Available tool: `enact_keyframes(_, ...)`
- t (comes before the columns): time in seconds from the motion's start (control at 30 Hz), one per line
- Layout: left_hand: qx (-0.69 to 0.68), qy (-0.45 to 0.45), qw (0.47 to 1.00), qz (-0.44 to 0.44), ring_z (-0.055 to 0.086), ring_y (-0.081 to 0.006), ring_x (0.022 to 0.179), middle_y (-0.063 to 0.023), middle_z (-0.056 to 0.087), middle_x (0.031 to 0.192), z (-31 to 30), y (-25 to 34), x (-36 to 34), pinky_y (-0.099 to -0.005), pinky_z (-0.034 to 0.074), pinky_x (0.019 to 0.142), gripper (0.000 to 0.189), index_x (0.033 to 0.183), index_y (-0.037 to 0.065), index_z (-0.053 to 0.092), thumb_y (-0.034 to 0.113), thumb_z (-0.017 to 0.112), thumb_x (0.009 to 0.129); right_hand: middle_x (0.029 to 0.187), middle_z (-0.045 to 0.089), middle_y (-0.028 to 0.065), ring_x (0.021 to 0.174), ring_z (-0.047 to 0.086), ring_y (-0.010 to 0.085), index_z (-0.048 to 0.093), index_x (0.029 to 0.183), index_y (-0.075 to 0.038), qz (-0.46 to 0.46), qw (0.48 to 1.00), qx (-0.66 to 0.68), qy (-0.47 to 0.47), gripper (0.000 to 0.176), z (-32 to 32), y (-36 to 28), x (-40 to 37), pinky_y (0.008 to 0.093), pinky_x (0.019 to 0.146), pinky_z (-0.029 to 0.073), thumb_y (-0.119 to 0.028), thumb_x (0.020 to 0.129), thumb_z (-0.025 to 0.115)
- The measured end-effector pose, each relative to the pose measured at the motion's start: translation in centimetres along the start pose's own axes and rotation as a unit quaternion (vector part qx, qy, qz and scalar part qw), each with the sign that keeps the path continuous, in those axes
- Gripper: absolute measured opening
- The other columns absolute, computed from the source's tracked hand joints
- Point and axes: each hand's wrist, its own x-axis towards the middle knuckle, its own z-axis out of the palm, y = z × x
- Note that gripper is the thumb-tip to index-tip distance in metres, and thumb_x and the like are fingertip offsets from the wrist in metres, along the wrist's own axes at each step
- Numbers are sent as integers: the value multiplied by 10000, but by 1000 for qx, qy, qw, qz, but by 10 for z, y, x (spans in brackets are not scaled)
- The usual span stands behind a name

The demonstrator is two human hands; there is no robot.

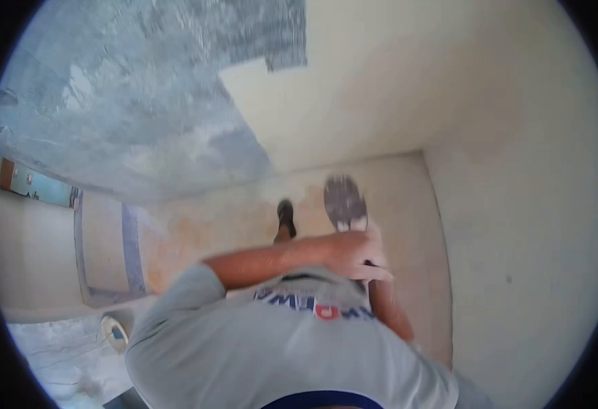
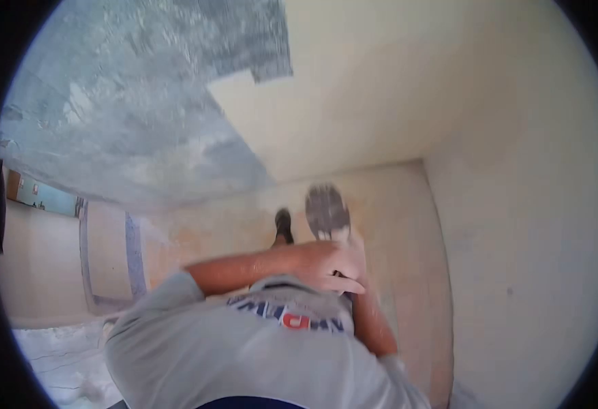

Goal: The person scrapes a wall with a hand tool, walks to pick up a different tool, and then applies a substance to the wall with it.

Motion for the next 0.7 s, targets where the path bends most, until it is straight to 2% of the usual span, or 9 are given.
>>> enact_keyframes(0.03,157,-28,985,61,690,-281,699,-119,693,697,5,20,6,-414,526,626,401,698,25,672,345,597,928,1054,661,107,913,648,203,568,1216,-15,-163,978,-125,-45,296,2,-14,8,315,797,529,-95,933,603)
enact_keyframes(0.07,197,-48,973,106,692,-282,703,-108,699,710,9,38,10,-419,528,613,346,702,40,683,318,613,896,1000,669,107,846,655,194,568,1198,-12,34,989,116,-87,281,5,11,5,305,729,536,-115,940,612)
enact_keyframes(0.1,250,-69,953,156,694,-282,707,-97,705,723,9,53,14,-424,530,601,291,707,54,694,290,629,864,946,676,107,779,662,186,568,1180,-8,214,906,348,-110,270,7,36,6,296,660,543,-134,947,621)
enact_keyframes(0.2,363,-126,895,229,702,-268,718,-62,706,727,16,95,20,-429,528,557,140,702,102,716,200,656,782,863,671,113,570,611,136,542,1186,11,157,881,420,-150,321,15,-14,27,210,350,384,-184,949,638)
enact_keyframes(0.33,410,-128,869,245,709,-246,736,-22,706,736,27,127,21,-411,526,529,64,704,138,724,150,672,739,839,644,88,552,574,98,516,1241,11,124,892,357,-249,439,29,-63,40,207,335,363,-237,916,676)
enact_keyframes(0.4,410,-144,866,247,710,-228,744,-2,704,743,29,137,26,-392,519,518,43,720,150,728,129,691,713,1082,655,78,913,629,116,501,1305,33,75,883,358,-294,448,46,-77,39,261,739,536,-130,922,666)
enact_keyframes(0.43,409,-147,866,245,710,-228,744,-2,704,743,28,143,28,-392,519,518,43,720,150,728,129,691,713,1177,626,45,1081,565,103,487,1344,30,89,874,355,-321,492,51,-87,40,302,948,467,-103,911,678)
enact_keyframes(0.57,439,-219,838,241,714,-230,762,7,710,764,24,151,31,-380,513,518,48,742,142,730,120,691,724,1121,635,43,974,593,88,494,1342,12,21,877,360,-316,490,69,-86,36,265,826,513,-121,910,683)
enact_keyframes(0.7,431,-200,849,231,715,-231,763,-4,710,765,30,142,26,-385,503,506,41,741,126,726,110,695,721,948,660,35,664,595,55,496,1332,11,91,819,424,-376,479,51,-89,35,201,525,472,-126,911,678)
